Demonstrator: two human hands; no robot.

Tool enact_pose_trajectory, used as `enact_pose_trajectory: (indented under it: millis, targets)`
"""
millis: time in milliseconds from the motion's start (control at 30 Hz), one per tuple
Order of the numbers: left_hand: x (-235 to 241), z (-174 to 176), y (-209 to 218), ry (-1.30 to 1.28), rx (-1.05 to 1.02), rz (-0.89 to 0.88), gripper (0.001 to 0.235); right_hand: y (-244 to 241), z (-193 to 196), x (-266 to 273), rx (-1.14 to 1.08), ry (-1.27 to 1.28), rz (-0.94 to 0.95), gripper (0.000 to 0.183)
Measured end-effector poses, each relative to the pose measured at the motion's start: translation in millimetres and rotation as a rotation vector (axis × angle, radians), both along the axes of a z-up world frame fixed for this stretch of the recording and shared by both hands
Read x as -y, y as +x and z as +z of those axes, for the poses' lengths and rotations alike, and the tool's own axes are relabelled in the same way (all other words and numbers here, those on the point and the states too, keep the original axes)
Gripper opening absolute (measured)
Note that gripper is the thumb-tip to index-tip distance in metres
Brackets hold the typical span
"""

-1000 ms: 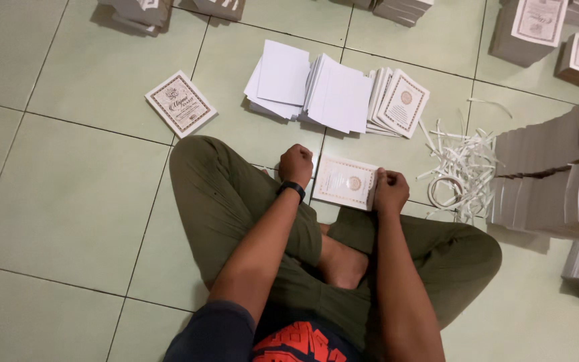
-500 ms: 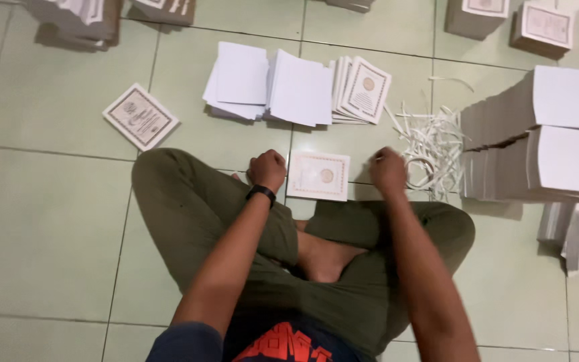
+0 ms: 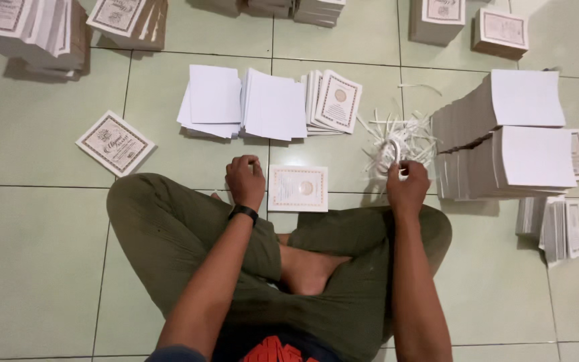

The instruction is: The person sits on the floor assembling small cards by inserting printed sheets into white envelopes. They open the envelopes, place the sheets inside, and then seal them with adhesive tape.

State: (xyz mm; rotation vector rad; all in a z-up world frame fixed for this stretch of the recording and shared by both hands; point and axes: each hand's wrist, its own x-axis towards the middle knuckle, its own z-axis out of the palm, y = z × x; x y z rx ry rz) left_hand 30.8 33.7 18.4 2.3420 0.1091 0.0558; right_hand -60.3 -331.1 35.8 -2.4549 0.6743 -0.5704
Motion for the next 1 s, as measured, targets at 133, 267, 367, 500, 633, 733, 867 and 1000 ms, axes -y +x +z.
enact_pose_trajectory:
  millis: [133, 267, 367, 500, 633, 733, 867, 1000]
  targets:
    - [26, 67, -18, -0.155, 0.232, -0.128, 0.014, -22, 43, -46, 0.181, 0.125, 0.029, 0.015]
    - [51, 120, -42, -0.353, 0.311, -0.424, 0.027, -34, 68, -96, 0.320, 0.252, 0.158, 0.013]
    - [60, 148, -41, -0.367, 0.099, -0.519, 0.052, -36, 56, -111, 0.328, 0.481, 0.190, 0.014]
    - [77, 93, -30, -0.705, -0.269, -0.481, 0.052, -35, 28, -102, 0.295, 0.756, 0.166, 0.013]
    - [88, 84, -26, -0.830, -0.389, -0.370, 0.042, -32, 13, -89, 0.409, 0.958, 0.111, 0.012]
    - [92, 92, -29, -0.964, -0.421, -0.323, 0.046, -30, 20, -86, 0.413, 0.987, 0.097, 0.015]
    - [77, 97, -22, -1.189, -0.424, -0.238, 0.046, -18, 34, -64, 0.363, 0.904, -0.053, 0.013]
    - [43, 105, -16, -1.144, -0.365, -0.156, 0.046, -6, 15, 5, 0.242, 0.496, -0.167, 0.019]
